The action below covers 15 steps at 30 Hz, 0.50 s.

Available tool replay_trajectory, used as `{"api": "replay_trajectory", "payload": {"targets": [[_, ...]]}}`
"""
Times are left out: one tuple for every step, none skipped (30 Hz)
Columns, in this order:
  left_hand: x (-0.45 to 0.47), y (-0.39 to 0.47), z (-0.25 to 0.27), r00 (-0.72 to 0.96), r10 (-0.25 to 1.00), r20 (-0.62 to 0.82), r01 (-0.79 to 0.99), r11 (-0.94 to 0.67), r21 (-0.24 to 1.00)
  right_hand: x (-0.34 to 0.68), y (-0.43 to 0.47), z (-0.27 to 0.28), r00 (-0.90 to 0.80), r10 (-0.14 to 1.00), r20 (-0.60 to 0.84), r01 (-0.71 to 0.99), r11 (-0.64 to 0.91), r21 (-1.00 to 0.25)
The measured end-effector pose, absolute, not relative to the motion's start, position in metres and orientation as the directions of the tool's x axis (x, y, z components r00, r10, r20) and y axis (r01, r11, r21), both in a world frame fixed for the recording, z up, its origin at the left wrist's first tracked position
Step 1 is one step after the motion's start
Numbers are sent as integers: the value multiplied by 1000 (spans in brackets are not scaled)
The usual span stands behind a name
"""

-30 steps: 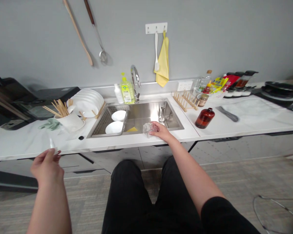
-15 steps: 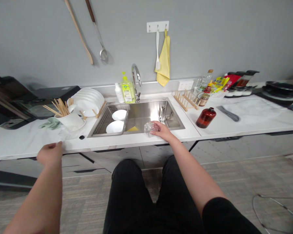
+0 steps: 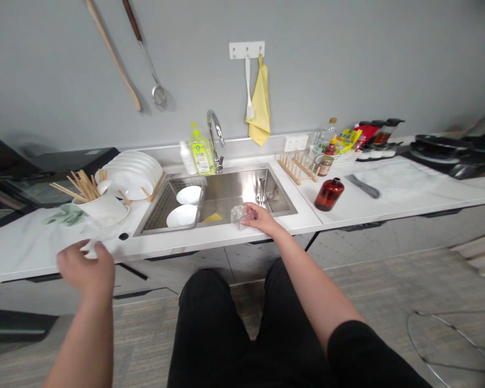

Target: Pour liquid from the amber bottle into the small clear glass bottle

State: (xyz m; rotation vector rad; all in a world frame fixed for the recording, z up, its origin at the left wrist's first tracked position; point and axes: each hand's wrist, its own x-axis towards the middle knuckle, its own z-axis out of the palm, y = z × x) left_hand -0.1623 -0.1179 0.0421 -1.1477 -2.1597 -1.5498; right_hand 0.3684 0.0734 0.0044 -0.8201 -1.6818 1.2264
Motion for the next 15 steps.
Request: {"api": "replay_trajectory", "payload": {"targets": [[-137,-113,41,-550,467,693,799,51,599,369,73,4,-400,878,264,14,294,-956],[-109,-107,40,-415,520,747,852,-65,519,369,73,4,-399,879,261,15,291,-957],[-81,-98,40,-280,578,766,868,-189,460,369,73,5,-397,880,261,17,291,-957],[-52,-87,42,-155,625,765,859,-297,416,368,73,5,-394,881,261,22,293,-956],[-24,-74,44,-49,661,749,838,-380,391,368,72,6,-391,882,264,28,298,-954],[1,-60,46,47,692,720,811,-447,378,367,71,7,-387,882,269,36,306,-951],[24,-46,48,121,716,687,785,-493,375,367,69,7,-383,882,276,42,315,-948],[43,-32,48,174,741,649,770,-513,380,367,67,8,-378,881,286,41,324,-945],[59,-19,48,199,765,613,770,-509,385,368,65,9,-375,879,296,32,332,-943],[71,-8,46,213,790,574,781,-491,386,370,62,9,-372,876,305,14,334,-942],[80,1,43,220,813,539,796,-469,382,375,58,9,-373,874,311,-8,332,-943],[86,9,38,226,826,516,806,-456,377,381,54,8,-375,872,313,-25,328,-944],[89,14,34,232,836,497,815,-446,370,389,49,6,-374,872,315,-33,327,-944],[90,17,29,240,842,484,820,-443,363,400,45,5,-369,874,317,-22,332,-943],[89,19,24,250,844,474,822,-444,357,412,40,3,-348,878,328,8,353,-936]]}}
